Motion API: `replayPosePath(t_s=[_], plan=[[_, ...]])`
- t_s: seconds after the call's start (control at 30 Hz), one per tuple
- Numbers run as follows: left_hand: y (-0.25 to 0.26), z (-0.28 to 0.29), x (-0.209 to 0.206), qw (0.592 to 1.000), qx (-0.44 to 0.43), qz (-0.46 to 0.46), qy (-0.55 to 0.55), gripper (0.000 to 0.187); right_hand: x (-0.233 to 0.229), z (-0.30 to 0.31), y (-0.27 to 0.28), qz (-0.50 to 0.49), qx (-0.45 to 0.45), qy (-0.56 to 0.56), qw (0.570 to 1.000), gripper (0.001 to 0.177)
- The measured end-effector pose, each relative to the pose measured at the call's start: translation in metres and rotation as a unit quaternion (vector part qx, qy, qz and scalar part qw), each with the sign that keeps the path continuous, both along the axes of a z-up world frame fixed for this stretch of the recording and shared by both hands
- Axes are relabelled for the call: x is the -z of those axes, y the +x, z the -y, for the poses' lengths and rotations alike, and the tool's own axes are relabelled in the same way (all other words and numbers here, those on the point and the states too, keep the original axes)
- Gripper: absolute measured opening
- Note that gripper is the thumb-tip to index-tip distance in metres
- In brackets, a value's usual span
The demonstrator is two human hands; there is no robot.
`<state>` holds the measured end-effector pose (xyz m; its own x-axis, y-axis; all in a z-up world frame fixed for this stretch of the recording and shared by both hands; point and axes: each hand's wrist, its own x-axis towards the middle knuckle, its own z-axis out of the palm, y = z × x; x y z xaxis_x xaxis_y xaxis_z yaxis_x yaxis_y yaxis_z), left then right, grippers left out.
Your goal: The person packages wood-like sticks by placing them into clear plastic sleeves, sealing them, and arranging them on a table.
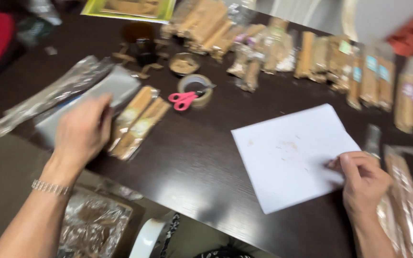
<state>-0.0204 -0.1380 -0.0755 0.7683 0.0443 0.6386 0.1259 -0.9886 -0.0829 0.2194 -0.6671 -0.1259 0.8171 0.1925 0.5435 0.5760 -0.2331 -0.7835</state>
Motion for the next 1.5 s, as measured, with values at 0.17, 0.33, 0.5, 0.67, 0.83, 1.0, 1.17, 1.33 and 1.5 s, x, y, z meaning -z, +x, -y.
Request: replayPosePath(t_s=[0.17,0.33,0.5,0.67,0.83,1.0,1.17,1.33,1.5], plan=[[0.016,0.076,0.02,0.995,0.062,-0.036,-0.063,0.02,-0.036,0.021,-0.036,-0.115,-0.019,0.024,0.993,0.039],[0.07,0.131,0.005,0.968,0.14,-0.092,-0.186,0.025,-0.059,0.034,-0.105,-0.137,-0.107,-0.071,0.982,0.026],[0.146,0.17,-0.009,0.882,0.087,-0.325,-0.33,0.064,-0.011,0.061,-0.157,-0.291,-0.142,0.023,0.946,0.018],[0.202,0.198,-0.013,0.867,0.036,-0.439,-0.231,0.062,-0.05,0.085,-0.156,-0.336,-0.105,-0.103,0.93,0.034],[0.215,0.207,-0.028,0.823,-0.015,-0.515,-0.24,0.06,-0.085,0.094,-0.129,-0.184,-0.103,-0.178,0.961,0.032],[0.203,0.203,-0.025,0.808,-0.027,-0.504,-0.303,0.026,-0.096,0.078,-0.101,-0.23,-0.076,-0.192,0.951,0.036],[0.172,0.204,-0.024,0.816,-0.027,-0.442,-0.371,0.027,-0.095,0.055,-0.093,-0.236,-0.06,-0.243,0.939,0.034],[0.124,0.203,-0.013,0.806,-0.001,-0.323,-0.496,0.027,-0.084,0.044,-0.109,-0.252,-0.092,-0.299,0.916,0.038],[0.069,0.21,-0.018,0.724,-0.031,-0.267,-0.636,0.016,-0.062,0.045,-0.128,-0.302,-0.112,-0.283,0.904,0.043]])
